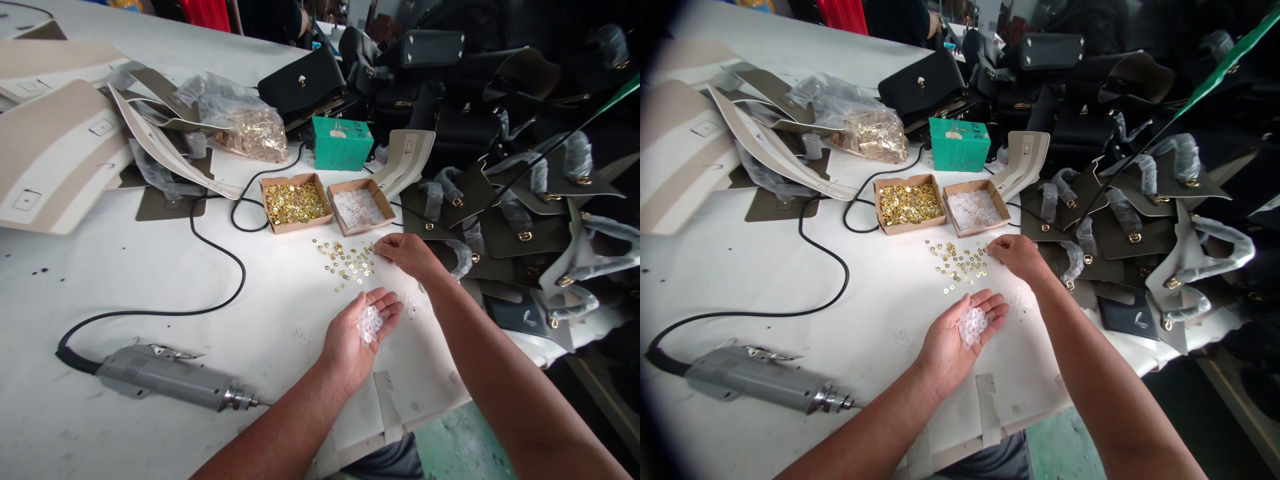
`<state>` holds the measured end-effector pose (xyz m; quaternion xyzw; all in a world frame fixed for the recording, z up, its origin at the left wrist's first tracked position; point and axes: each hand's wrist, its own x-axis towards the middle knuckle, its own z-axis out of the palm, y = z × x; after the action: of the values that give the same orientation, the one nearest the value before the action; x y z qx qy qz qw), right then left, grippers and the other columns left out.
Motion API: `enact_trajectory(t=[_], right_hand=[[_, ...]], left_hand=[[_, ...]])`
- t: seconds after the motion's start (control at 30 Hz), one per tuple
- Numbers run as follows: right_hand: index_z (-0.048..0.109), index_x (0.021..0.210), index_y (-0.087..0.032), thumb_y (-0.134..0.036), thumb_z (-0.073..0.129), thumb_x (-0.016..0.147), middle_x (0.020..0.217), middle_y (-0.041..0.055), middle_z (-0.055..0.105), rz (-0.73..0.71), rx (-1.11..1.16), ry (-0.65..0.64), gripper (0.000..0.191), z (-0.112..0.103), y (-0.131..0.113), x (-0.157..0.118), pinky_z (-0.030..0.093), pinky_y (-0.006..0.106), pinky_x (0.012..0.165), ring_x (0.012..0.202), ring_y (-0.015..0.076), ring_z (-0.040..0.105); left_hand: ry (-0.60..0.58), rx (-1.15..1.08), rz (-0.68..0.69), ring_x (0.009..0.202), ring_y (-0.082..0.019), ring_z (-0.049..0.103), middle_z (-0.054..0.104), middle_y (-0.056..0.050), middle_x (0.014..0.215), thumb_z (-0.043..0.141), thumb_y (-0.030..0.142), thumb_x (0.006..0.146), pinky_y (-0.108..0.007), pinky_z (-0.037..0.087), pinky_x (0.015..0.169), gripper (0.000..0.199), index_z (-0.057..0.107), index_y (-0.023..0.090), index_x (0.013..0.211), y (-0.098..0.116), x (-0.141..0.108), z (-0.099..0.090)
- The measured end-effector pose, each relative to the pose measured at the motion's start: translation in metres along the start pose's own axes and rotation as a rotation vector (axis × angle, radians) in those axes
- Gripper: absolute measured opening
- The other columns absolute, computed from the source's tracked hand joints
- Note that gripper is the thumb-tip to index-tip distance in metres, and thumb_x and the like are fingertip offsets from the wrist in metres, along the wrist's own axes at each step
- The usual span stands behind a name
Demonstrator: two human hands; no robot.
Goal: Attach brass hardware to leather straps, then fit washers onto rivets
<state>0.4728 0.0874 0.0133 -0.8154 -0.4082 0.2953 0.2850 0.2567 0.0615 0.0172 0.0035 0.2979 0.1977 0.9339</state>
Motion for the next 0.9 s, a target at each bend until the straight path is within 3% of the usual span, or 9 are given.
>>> enact_trajectory(t=[0.5, 0.9], right_hand=[[0.071, 0.065, -0.017, -0.046, 0.072, 0.071, 0.054, -0.0003, 0.059, 0.046, -0.105, 0.061, 0.03, 0.005, 0.0, 0.012, 0.032, 0.026, 0.047, 0.049, 0.0115, 0.047], [0.071, 0.07, -0.017, -0.047, 0.079, 0.068, 0.055, 0.0008, 0.061, 0.089, 0.081, 0.023, 0.031, 0.004, -0.001, 0.012, 0.038, 0.025, 0.049, 0.05, 0.0109, 0.048]], left_hand=[[0.016, -0.008, -0.003, 0.107, -0.029, 0.07, 0.072, -0.02, 0.117, 0.057, 0.03, 0.095, -0.044, 0.049, 0.106, 0.03, 0.07, 0.007, 0.11, 0.0, -0.001, 0.002], [0.016, -0.007, -0.003, 0.107, -0.029, 0.07, 0.072, -0.021, 0.118, 0.057, 0.031, 0.095, -0.042, 0.05, 0.104, 0.033, 0.07, 0.006, 0.112, 0.0, -0.001, 0.002]])
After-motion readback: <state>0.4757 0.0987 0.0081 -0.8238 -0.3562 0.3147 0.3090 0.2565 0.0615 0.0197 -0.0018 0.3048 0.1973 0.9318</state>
